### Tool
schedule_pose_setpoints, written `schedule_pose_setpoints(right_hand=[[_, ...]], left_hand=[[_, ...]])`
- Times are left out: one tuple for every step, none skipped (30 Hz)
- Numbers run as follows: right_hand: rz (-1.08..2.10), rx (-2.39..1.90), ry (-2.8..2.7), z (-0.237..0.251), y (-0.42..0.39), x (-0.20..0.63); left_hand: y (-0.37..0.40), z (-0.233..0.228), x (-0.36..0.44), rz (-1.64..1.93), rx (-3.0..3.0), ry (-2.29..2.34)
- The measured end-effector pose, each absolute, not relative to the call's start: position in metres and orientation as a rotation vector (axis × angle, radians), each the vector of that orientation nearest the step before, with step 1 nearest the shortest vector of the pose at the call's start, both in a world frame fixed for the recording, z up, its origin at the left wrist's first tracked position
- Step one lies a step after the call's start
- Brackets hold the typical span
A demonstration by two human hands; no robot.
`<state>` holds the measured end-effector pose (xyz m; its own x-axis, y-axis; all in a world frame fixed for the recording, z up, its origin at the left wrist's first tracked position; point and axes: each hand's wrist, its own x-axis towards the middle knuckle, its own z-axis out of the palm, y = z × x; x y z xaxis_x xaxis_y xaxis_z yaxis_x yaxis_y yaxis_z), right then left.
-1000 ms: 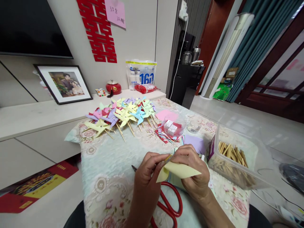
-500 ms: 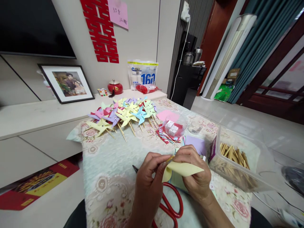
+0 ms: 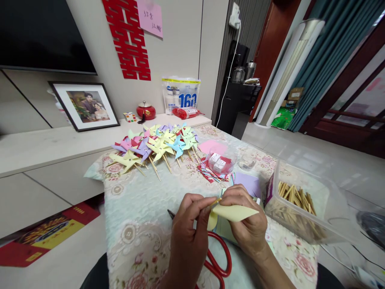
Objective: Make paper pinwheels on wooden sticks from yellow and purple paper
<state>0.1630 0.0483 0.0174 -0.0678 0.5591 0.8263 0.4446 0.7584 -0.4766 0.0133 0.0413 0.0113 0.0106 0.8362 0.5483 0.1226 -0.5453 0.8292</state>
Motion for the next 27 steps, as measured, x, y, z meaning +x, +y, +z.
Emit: schedule_pose_setpoints(right_hand=[[0.114, -0.801, -1.698, 0.0174, 0.0482, 0.1629], [0.114, -0.802, -1.700, 0.0174, 0.0481, 0.1628], [0.116, -0.803, -1.699, 0.0173, 0.0480, 0.1627], [0.118, -0.805, -1.698, 0.0173, 0.0479, 0.1627], [0.119, -0.803, -1.700, 0.0172, 0.0479, 0.1628], [0.119, -0.800, -1.703, 0.0172, 0.0479, 0.1629], [0.118, -0.797, -1.707, 0.0171, 0.0479, 0.1630], [0.116, -0.795, -1.711, 0.0170, 0.0480, 0.1631], [0.114, -0.795, -1.712, 0.0170, 0.0480, 0.1633], [0.114, -0.799, -1.713, 0.0169, 0.0481, 0.1634], [0.115, -0.805, -1.713, 0.0168, 0.0482, 0.1636], [0.115, -0.809, -1.713, 0.0167, 0.0483, 0.1638], [0.115, -0.811, -1.716, 0.0166, 0.0483, 0.1640], [0.113, -0.811, -1.720, 0.0165, 0.0484, 0.1641], [0.111, -0.810, -1.722, 0.0163, 0.0484, 0.1642], [0.110, -0.808, -1.724, 0.0163, 0.0485, 0.1643], [0.108, -0.805, -1.723, 0.0162, 0.0485, 0.1643], [0.108, -0.805, -1.722, 0.0162, 0.0486, 0.1643], [0.107, -0.805, -1.722, 0.0163, 0.0486, 0.1642], [0.106, -0.805, -1.722, 0.0163, 0.0487, 0.1642], [0.105, -0.806, -1.721, 0.0165, 0.0487, 0.1640], [0.106, -0.807, -1.722, 0.0166, 0.0487, 0.1639], [0.106, -0.807, -1.723, 0.0167, 0.0488, 0.1637], [0.106, -0.807, -1.723, 0.0168, 0.0487, 0.1636], [0.107, -0.807, -1.723, 0.0169, 0.0487, 0.1634], [0.108, -0.809, -1.723, 0.0171, 0.0486, 0.1632], [0.109, -0.812, -1.723, 0.0173, 0.0486, 0.1631]], left_hand=[[0.0413, 0.0117, 0.0134, 1.595, 1.730, 0.999], [0.0413, 0.0121, 0.0136, 1.603, 1.744, 1.008], [0.0413, 0.0123, 0.0137, 1.611, 1.755, 1.012], [0.0414, 0.0123, 0.0138, 1.619, 1.760, 1.011], [0.0415, 0.0122, 0.0139, 1.623, 1.758, 1.006], [0.0416, 0.0120, 0.0141, 1.625, 1.750, 0.998], [0.0417, 0.0117, 0.0143, 1.623, 1.736, 0.990], [0.0417, 0.0115, 0.0145, 1.618, 1.719, 0.982], [0.0418, 0.0112, 0.0148, 1.613, 1.703, 0.973], [0.0419, 0.0110, 0.0150, 1.605, 1.689, 0.967], [0.0421, 0.0108, 0.0151, 1.596, 1.676, 0.963], [0.0422, 0.0107, 0.0152, 1.592, 1.666, 0.961], [0.0423, 0.0105, 0.0152, 1.589, 1.661, 0.960], [0.0425, 0.0104, 0.0152, 1.589, 1.657, 0.961], [0.0427, 0.0103, 0.0152, 1.591, 1.654, 0.965], [0.0429, 0.0102, 0.0151, 1.594, 1.653, 0.965], [0.0431, 0.0101, 0.0152, 1.599, 1.652, 0.965], [0.0433, 0.0100, 0.0152, 1.601, 1.651, 0.965], [0.0436, 0.0100, 0.0153, 1.603, 1.648, 0.965], [0.0438, 0.0100, 0.0154, 1.605, 1.646, 0.964], [0.0440, 0.0101, 0.0155, 1.603, 1.645, 0.963], [0.0443, 0.0101, 0.0156, 1.602, 1.643, 0.963], [0.0444, 0.0102, 0.0156, 1.600, 1.641, 0.964], [0.0446, 0.0103, 0.0157, 1.597, 1.642, 0.962], [0.0447, 0.0103, 0.0157, 1.598, 1.644, 0.961], [0.0447, 0.0103, 0.0158, 1.598, 1.648, 0.965], [0.0446, 0.0103, 0.0158, 1.600, 1.654, 0.972]])
